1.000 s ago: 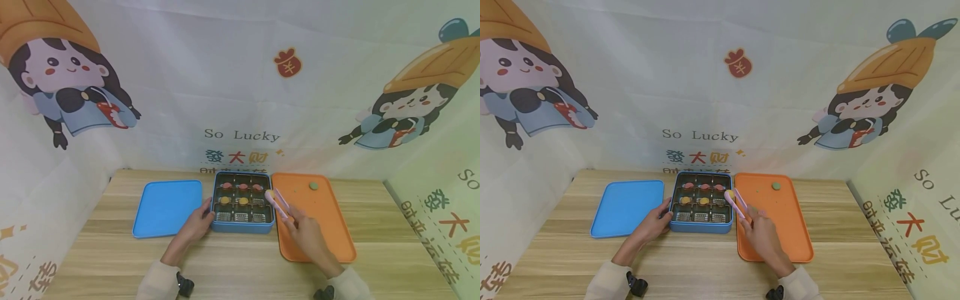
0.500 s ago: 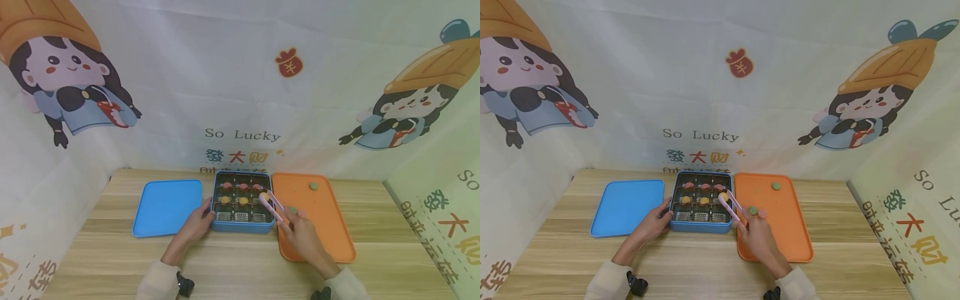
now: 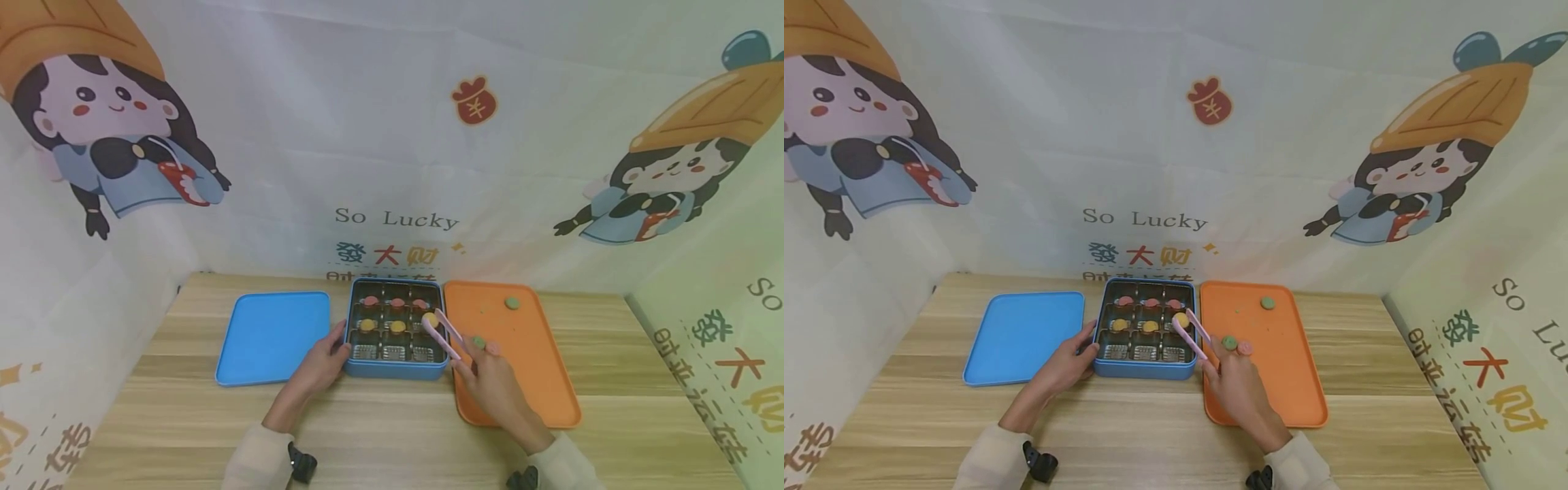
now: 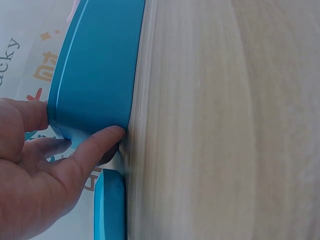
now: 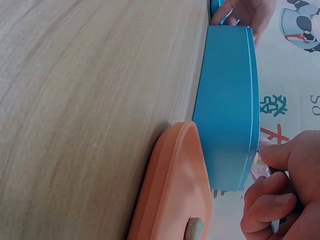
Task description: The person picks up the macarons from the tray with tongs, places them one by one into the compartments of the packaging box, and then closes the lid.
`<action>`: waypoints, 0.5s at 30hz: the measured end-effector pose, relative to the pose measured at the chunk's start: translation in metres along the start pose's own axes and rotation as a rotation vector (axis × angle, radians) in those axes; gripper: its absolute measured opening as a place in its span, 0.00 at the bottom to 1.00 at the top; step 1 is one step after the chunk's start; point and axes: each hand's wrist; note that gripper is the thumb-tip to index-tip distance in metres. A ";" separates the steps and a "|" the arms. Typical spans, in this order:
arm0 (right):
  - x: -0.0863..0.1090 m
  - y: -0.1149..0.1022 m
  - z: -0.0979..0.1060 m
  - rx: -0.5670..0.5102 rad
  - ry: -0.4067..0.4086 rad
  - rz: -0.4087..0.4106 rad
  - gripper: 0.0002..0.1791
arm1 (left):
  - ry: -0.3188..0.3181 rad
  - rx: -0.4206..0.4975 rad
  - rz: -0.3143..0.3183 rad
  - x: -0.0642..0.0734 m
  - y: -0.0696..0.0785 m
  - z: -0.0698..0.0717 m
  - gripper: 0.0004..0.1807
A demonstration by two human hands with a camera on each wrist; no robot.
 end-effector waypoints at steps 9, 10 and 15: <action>0.000 -0.001 0.000 0.008 -0.006 0.001 0.24 | 0.007 -0.011 -0.002 0.000 0.000 0.001 0.30; 0.001 -0.001 0.000 0.005 -0.007 0.001 0.24 | 0.011 -0.014 -0.005 0.000 0.001 0.001 0.30; 0.001 -0.001 0.001 -0.009 -0.012 -0.002 0.24 | 0.029 -0.037 -0.025 0.002 0.002 0.001 0.30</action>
Point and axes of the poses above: each hand's wrist, its own x-axis away from the middle knuckle, its own z-axis out of the back of the hand, y = z × x, and after that the axes turned 14 degrees about -x, right-handed
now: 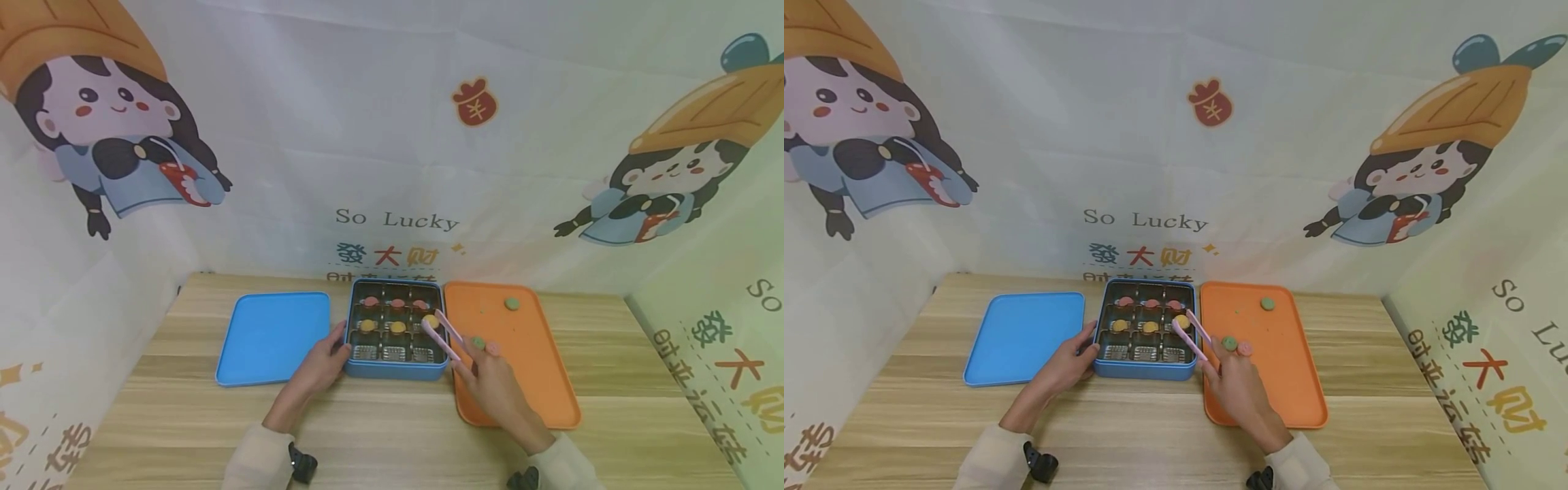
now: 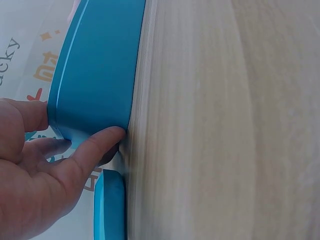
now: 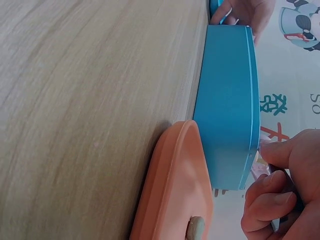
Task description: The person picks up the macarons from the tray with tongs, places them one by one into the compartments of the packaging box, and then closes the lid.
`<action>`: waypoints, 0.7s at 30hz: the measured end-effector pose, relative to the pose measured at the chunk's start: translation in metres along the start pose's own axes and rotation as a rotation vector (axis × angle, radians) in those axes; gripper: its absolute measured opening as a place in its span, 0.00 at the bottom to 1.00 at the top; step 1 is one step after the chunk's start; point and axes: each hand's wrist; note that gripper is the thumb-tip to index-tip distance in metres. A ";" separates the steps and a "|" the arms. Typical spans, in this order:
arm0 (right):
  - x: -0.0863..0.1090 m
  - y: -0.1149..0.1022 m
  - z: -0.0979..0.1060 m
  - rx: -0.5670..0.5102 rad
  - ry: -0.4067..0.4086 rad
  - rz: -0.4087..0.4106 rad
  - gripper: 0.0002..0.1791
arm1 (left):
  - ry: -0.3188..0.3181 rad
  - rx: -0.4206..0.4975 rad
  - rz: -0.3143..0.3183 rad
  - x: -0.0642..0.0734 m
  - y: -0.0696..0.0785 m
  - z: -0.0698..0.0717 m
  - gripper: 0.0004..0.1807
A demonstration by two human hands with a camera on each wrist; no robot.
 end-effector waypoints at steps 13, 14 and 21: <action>0.003 0.003 0.002 -0.010 -0.007 0.019 0.25 | -0.028 0.034 0.045 -0.003 -0.002 -0.001 0.30; 0.003 0.003 0.003 -0.010 -0.004 0.026 0.25 | -0.026 0.036 0.047 -0.003 -0.002 -0.001 0.30; 0.007 0.008 0.006 -0.038 0.012 0.018 0.25 | -0.023 0.037 0.041 -0.002 -0.001 -0.002 0.30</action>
Point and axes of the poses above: each hand's wrist, its own x-axis away from the middle knuckle, its own z-axis out of the back of the hand, y = z × x, and after that the axes turned 14 degrees about -x, right-handed
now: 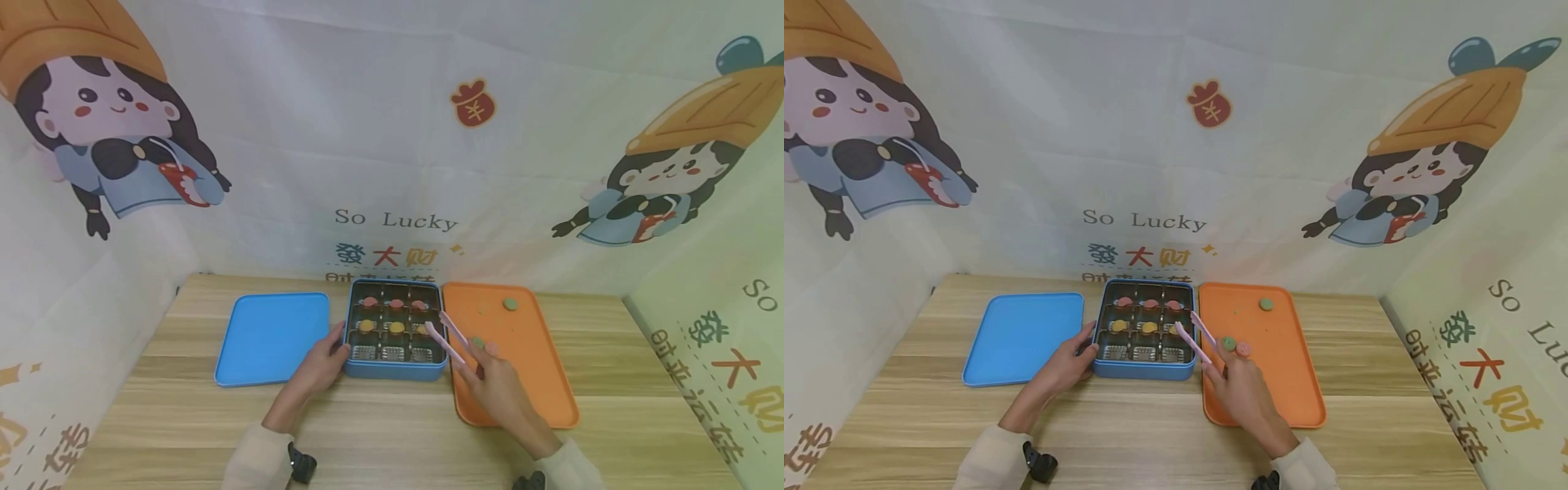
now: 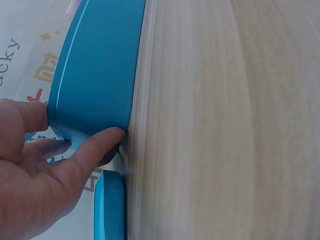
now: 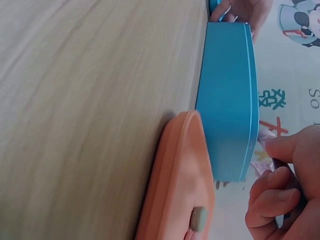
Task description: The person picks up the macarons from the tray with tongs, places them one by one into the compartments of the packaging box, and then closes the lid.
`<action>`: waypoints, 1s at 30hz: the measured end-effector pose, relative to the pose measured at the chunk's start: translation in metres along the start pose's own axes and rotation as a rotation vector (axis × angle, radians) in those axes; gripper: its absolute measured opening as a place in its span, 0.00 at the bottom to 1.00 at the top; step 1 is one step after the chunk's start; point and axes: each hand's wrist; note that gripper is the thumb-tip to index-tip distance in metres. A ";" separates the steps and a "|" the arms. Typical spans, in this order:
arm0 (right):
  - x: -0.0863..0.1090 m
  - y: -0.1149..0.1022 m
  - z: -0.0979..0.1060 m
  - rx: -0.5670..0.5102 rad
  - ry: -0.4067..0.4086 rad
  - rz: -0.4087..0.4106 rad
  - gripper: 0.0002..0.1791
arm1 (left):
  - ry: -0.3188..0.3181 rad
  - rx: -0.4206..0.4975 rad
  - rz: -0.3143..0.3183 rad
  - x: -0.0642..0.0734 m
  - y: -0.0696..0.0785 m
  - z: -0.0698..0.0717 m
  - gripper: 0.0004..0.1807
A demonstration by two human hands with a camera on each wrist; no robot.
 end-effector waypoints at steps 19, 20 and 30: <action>0.025 0.035 0.030 0.092 0.004 -0.055 0.24 | -0.026 0.004 0.004 -0.002 -0.001 0.002 0.30; 0.026 0.036 0.031 0.090 -0.005 -0.065 0.23 | -0.025 0.004 0.005 -0.001 -0.001 0.002 0.30; 0.028 0.039 0.030 0.169 -0.028 -0.107 0.23 | -0.028 0.006 0.003 -0.001 -0.001 0.001 0.30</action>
Point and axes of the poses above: each hand's wrist, its own x-axis away from the middle knuckle, its own z-axis out of the back of the hand, y = z × x, and after that the axes turned 14 degrees about -x, right-handed
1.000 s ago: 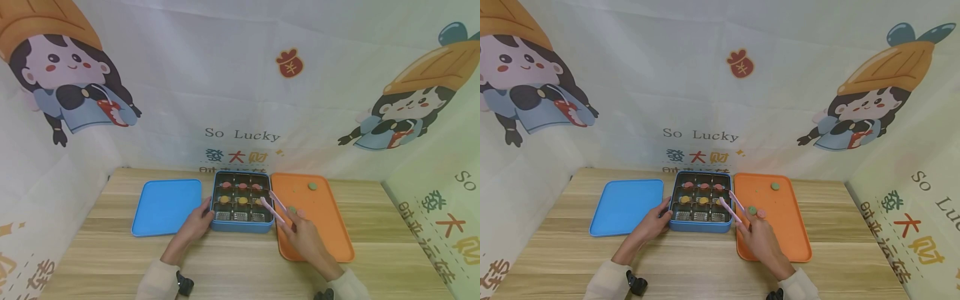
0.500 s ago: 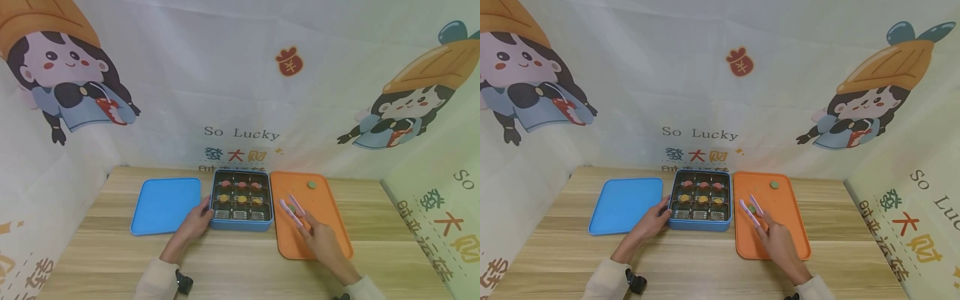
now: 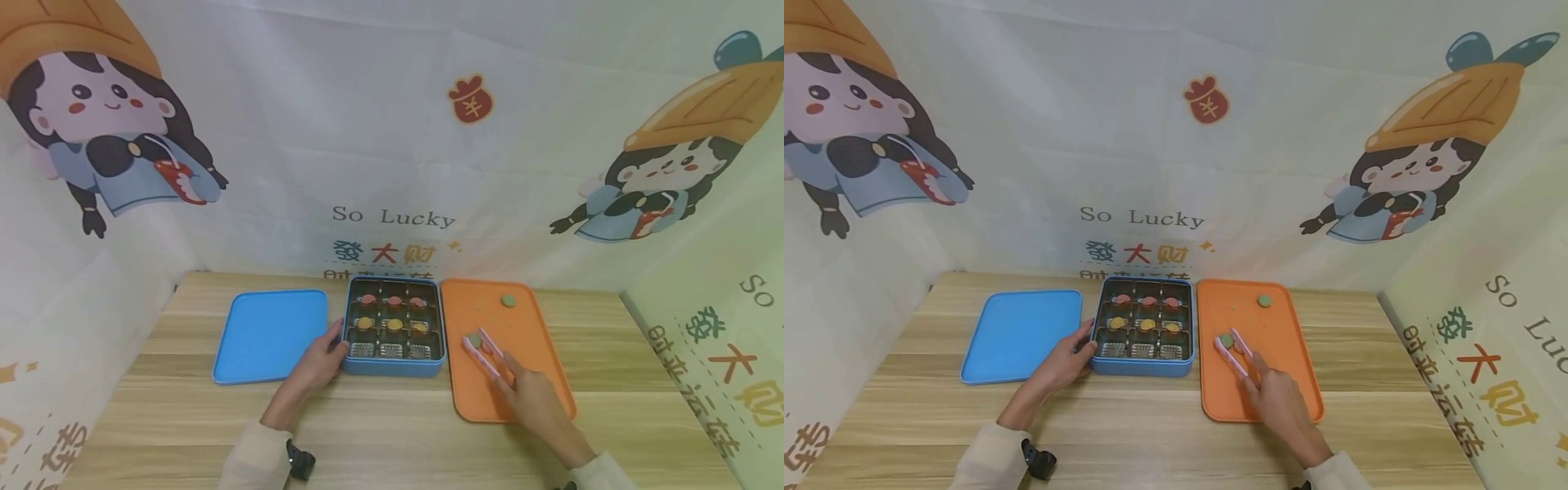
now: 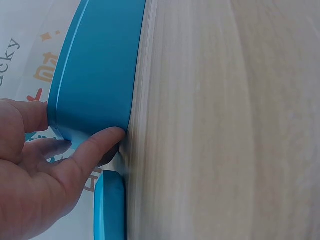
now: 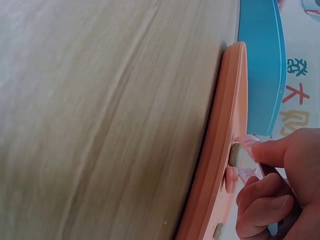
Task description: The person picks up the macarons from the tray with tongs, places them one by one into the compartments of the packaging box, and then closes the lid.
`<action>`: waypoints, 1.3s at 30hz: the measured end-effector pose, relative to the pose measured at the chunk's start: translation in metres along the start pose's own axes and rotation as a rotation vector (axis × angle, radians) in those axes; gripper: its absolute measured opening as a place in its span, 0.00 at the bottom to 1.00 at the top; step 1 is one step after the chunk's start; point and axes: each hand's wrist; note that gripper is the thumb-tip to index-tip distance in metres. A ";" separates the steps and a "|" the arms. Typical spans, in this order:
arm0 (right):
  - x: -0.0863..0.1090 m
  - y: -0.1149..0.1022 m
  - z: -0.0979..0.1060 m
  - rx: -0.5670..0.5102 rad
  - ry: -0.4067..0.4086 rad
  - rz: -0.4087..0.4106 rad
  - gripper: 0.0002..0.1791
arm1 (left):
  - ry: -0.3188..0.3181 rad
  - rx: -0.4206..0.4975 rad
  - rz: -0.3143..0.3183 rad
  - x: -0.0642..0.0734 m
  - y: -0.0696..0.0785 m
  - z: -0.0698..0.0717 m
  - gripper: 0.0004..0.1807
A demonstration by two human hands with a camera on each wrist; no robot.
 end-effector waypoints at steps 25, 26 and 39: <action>-0.001 -0.001 -0.004 -0.017 0.051 0.087 0.25 | 0.012 0.013 -0.004 0.000 0.000 -0.001 0.30; -0.001 -0.002 -0.004 -0.019 0.055 0.094 0.25 | 0.011 0.011 -0.002 0.000 0.000 -0.001 0.30; -0.003 -0.024 -0.002 -0.078 0.099 0.128 0.26 | 0.016 0.014 -0.002 -0.001 -0.002 -0.002 0.30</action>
Point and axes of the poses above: each hand's wrist, its own x-axis away from the middle knuckle, its own z-axis out of the back of the hand, y = z × x, and after that the axes turned 14 degrees about -x, right-handed
